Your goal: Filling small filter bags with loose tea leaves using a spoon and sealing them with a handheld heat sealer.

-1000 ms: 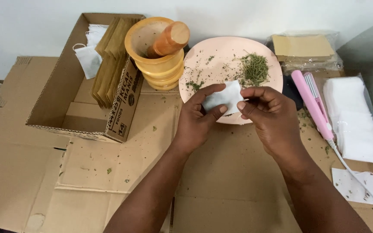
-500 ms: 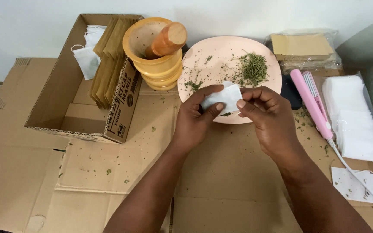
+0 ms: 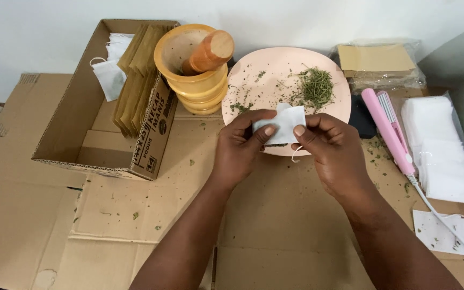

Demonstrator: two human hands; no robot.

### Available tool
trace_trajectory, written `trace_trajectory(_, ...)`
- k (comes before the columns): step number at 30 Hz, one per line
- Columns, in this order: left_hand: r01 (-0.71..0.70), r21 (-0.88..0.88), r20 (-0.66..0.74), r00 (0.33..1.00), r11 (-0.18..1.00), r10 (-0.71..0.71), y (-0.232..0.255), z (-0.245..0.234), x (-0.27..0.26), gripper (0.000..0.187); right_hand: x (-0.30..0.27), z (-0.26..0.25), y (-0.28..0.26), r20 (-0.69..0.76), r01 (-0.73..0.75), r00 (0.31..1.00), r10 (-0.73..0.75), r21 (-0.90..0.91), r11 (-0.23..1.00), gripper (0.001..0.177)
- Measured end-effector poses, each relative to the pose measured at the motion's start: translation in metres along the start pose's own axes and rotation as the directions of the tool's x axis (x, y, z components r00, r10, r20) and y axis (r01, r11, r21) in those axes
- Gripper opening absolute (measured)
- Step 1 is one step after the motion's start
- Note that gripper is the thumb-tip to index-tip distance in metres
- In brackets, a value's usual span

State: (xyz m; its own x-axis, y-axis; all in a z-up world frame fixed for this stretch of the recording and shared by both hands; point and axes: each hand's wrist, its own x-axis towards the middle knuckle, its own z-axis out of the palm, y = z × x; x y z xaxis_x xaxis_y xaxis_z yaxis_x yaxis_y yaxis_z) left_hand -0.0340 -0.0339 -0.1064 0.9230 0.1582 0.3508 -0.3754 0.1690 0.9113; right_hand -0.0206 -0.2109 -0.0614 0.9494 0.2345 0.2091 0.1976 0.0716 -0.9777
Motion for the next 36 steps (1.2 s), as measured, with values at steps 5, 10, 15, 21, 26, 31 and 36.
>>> trace_trajectory(5, -0.063, -0.014, 0.067, 0.996, 0.998, 0.063, 0.005, -0.005, 0.005, 0.033, 0.002, 0.002, 0.002, -0.053, -0.012, 0.998, 0.016, 0.076, 0.997, 0.017)
trace_trajectory(10, -0.099, 0.115, 0.116, 0.990, 0.988, 0.085, 0.008, -0.016, 0.008, 0.033, -0.002, 0.001, 0.004, -0.056, -0.066, 0.996, 0.074, 0.130, 0.989, 0.018)
trace_trajectory(15, -0.067, 0.184, 0.023, 0.998, 0.981, 0.064, 0.009, -0.026, 0.011, 0.024, 0.001, 0.003, 0.015, -0.052, -0.040, 0.997, 0.049, 0.166, 0.985, 0.024)
trace_trajectory(21, -0.058, 0.243, -0.009, 0.998, 0.968, 0.062, 0.034, -0.035, 0.025, 0.024, -0.035, 0.045, 0.022, -0.068, 0.070, 0.994, -0.080, -0.138, 0.988, 0.019)
trace_trajectory(26, -0.027, 0.552, 0.055, 0.999, 0.833, -0.004, 0.064, -0.035, 0.037, 0.017, -0.053, 0.062, 0.024, 0.448, 0.289, 0.891, -0.077, -0.427, 0.857, 0.011)
trace_trajectory(31, -0.086, 0.757, 0.153, 0.987, 0.648, -0.048, 0.089, -0.023, 0.049, 0.015, -0.053, 0.059, 0.024, 0.600, 0.389, 0.797, -0.062, -0.434, 0.813, 0.013)
trace_trajectory(36, -0.128, 0.816, 0.238, 0.963, 0.564, -0.126, 0.092, -0.015, 0.058, 0.023, -0.052, 0.056, 0.028, 0.612, 0.360, 0.791, 0.002, -0.468, 0.807, 0.012)
